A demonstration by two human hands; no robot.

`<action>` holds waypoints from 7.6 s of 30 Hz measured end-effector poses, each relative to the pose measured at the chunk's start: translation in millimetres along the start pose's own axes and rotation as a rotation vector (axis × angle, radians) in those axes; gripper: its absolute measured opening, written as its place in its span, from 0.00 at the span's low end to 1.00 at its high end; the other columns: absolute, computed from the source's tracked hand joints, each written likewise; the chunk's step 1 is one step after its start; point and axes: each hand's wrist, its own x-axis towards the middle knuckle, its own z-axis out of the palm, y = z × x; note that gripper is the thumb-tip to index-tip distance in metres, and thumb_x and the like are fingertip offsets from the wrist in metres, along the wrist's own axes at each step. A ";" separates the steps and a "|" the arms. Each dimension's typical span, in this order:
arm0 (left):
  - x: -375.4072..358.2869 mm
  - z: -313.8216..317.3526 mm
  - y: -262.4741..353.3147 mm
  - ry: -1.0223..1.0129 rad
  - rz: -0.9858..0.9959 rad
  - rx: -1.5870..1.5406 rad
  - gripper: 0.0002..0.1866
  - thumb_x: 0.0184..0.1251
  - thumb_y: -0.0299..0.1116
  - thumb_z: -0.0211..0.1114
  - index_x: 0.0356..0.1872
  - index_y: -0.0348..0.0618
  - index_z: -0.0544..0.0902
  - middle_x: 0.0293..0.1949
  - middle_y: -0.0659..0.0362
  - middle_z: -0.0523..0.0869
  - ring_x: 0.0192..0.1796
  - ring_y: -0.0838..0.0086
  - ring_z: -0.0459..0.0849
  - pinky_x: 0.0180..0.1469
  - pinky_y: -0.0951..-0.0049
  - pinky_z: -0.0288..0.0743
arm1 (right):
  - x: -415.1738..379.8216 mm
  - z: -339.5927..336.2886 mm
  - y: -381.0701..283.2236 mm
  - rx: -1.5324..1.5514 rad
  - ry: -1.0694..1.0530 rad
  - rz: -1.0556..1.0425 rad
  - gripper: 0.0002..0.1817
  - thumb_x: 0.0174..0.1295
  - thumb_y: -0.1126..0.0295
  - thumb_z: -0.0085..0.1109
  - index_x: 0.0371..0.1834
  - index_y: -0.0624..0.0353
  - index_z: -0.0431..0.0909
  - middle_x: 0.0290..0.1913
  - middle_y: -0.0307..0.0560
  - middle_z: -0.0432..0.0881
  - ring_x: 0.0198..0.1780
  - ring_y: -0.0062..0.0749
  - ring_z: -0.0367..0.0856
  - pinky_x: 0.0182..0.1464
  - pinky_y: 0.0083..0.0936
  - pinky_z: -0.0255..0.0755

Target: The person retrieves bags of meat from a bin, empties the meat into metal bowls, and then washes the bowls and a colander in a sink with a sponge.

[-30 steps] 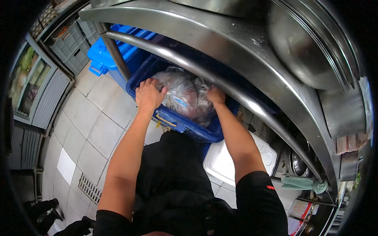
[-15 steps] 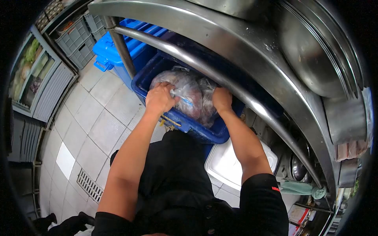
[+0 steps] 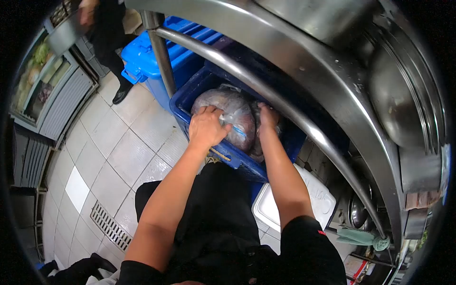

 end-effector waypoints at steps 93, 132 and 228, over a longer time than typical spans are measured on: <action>-236.2 -285.3 691.0 -0.537 0.119 -0.729 0.15 0.68 0.25 0.69 0.55 0.37 0.85 0.50 0.51 0.89 0.48 0.71 0.89 0.53 0.70 0.83 | -259.8 -1052.5 -589.9 -0.196 0.860 0.110 0.07 0.56 0.75 0.67 0.38 0.62 0.84 0.30 0.40 0.84 0.29 0.28 0.79 0.33 0.30 0.71; -283.0 -46.7 1181.5 -0.600 0.492 -0.382 0.09 0.68 0.35 0.71 0.40 0.39 0.88 0.35 0.51 0.90 0.36 0.62 0.88 0.43 0.63 0.81 | -158.8 -1224.2 -520.9 -0.580 -0.171 -0.253 0.13 0.61 0.72 0.68 0.50 0.58 0.87 0.35 0.53 0.86 0.37 0.46 0.85 0.40 0.40 0.77; -310.1 -67.7 1207.4 -0.538 0.540 -0.596 0.04 0.70 0.27 0.66 0.40 0.36 0.83 0.36 0.51 0.83 0.41 0.56 0.85 0.43 0.59 0.76 | -121.9 -1246.1 -528.6 -0.773 -0.299 -0.377 0.12 0.57 0.73 0.64 0.45 0.55 0.89 0.47 0.55 0.85 0.51 0.52 0.84 0.55 0.42 0.78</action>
